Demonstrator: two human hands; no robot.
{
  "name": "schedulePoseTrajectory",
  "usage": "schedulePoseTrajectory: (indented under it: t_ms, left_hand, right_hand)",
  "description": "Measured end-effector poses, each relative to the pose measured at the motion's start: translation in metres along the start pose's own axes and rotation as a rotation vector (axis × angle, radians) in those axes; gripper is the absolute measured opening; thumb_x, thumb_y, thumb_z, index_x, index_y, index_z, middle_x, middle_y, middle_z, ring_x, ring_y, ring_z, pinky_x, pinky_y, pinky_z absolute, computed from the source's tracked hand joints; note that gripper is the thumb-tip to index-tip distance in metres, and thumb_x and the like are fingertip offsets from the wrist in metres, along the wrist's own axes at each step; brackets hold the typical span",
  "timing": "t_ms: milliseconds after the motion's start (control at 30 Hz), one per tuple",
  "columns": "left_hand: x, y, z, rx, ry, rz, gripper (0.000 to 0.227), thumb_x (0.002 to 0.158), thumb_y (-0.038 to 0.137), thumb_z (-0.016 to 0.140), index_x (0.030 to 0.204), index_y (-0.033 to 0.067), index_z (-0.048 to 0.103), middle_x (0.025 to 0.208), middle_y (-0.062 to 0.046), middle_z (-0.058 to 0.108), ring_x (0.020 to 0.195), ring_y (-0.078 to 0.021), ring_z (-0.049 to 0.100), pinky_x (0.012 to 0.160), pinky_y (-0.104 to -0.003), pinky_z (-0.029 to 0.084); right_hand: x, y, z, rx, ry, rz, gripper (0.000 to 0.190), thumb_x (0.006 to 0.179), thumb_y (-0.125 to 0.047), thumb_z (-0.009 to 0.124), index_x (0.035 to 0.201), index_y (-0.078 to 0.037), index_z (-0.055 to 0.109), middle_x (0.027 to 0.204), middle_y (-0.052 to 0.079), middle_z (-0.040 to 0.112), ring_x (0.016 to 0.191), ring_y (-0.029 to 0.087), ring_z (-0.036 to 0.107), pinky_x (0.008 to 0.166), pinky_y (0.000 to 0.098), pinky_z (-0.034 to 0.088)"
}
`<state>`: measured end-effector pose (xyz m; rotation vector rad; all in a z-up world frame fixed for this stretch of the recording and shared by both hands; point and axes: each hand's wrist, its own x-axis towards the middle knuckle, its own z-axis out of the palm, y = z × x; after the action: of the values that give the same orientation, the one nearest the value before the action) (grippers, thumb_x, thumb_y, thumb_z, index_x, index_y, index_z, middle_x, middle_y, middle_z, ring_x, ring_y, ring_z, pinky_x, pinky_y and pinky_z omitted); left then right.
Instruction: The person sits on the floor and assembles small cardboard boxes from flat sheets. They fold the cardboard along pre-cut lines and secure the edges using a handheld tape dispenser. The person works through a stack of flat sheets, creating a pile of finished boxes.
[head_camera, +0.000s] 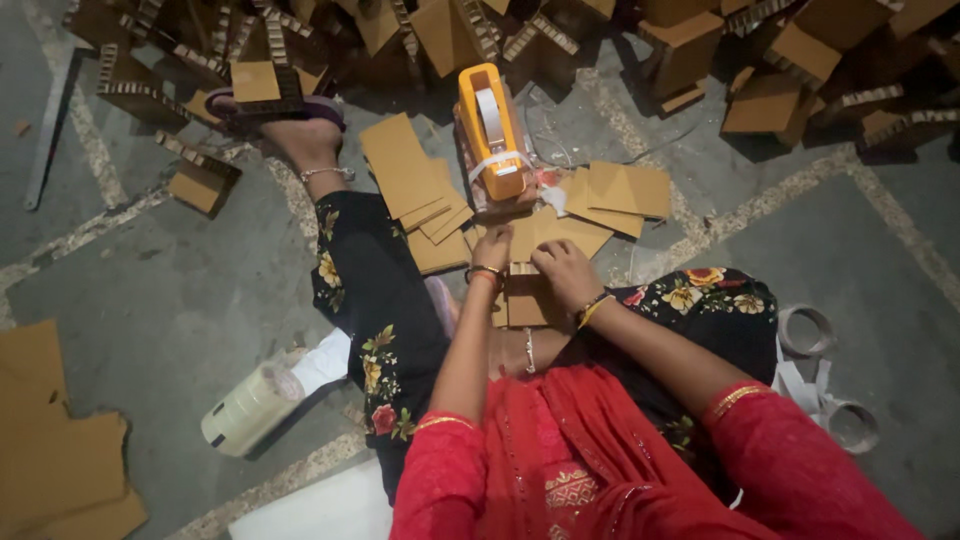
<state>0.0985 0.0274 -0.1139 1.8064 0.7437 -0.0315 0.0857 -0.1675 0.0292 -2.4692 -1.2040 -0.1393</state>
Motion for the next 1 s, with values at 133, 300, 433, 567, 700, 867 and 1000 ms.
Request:
schedulePoseTrajectory:
  t_ms: [133,300,433,567,700,867,1000]
  left_hand:
    - [0.012,0.004,0.010,0.106,0.049,0.017,0.049,0.091,0.051,0.063,0.113,0.0074,0.073,0.111,-0.022,0.074,0.109,-0.0374,0.069,0.093,-0.043,0.053]
    - [0.020,0.003,0.012,-0.063,-0.072,0.008,0.045,0.090,0.042,0.067,0.114,0.0047,0.075,0.103,-0.018,0.073,0.093,-0.0303,0.067,0.080,-0.040,0.050]
    - [0.017,0.009,0.006,-0.609,-0.415,0.064,0.041,0.099,0.042,0.061,0.111,0.0068,0.077,0.101,-0.006,0.073,0.087,-0.0153,0.064,0.076,-0.030,0.050]
    - [-0.016,0.006,0.005,-0.770,-0.387,-0.193,0.039,0.106,0.052,0.064,0.108,0.0127,0.065,0.094,-0.003,0.064,0.080,-0.0140,0.057,0.064,-0.030,0.041]
    - [-0.044,0.003,-0.025,-0.181,-0.505,0.415,0.041,0.086,0.025,0.077,0.122,0.0102,0.065,0.107,-0.003,0.070,0.102,-0.0172,0.066,0.084,-0.032,0.056]
    - [-0.083,0.045,-0.051,0.430,-0.163,0.514,0.044,0.073,0.019,0.081,0.117,0.0211,0.075,0.102,-0.014,0.075,0.094,-0.0340,0.073,0.080,-0.040,0.058]
    - [-0.104,0.062,-0.061,0.410,-0.078,0.496,0.041,0.074,0.012,0.076,0.114,0.0228,0.074,0.104,-0.015,0.074,0.097,-0.0370,0.070,0.083,-0.044,0.057]
  right_hand:
    - [-0.003,0.004,0.003,0.023,0.080,-0.039,0.028,0.078,-0.013,0.061,0.105,-0.010,0.062,0.119,0.010,0.065,0.116,0.033,0.059,0.101,0.0422,0.047]
    - [-0.010,0.015,0.013,-0.007,0.025,-0.010,0.028,0.084,-0.013,0.058,0.112,-0.009,0.061,0.129,0.011,0.063,0.124,0.033,0.056,0.108,0.0443,0.045]
    - [-0.017,0.018,0.013,-0.104,0.099,0.019,0.030,0.084,-0.014,0.059,0.113,-0.012,0.061,0.142,0.016,0.056,0.131,0.039,0.051,0.106,0.0482,0.042]
    - [-0.016,0.016,0.009,-0.080,0.198,-0.009,0.035,0.085,-0.015,0.060,0.119,-0.014,0.060,0.145,0.023,0.050,0.133,0.044,0.048,0.107,0.0508,0.042]
    - [-0.012,0.012,0.002,0.037,-0.045,0.147,0.053,0.090,-0.018,0.061,0.143,-0.020,0.057,0.125,0.016,0.061,0.123,0.034,0.057,0.106,0.0449,0.046]
    - [-0.002,0.034,0.016,0.283,-0.240,0.182,0.039,0.095,-0.026,0.070,0.132,-0.016,0.061,0.120,0.009,0.070,0.116,0.029,0.067,0.100,0.0391,0.053]
    - [0.028,0.142,0.032,0.508,-0.008,0.188,0.038,0.090,-0.028,0.075,0.125,-0.014,0.071,0.125,0.010,0.074,0.111,0.029,0.072,0.095,0.0391,0.057]
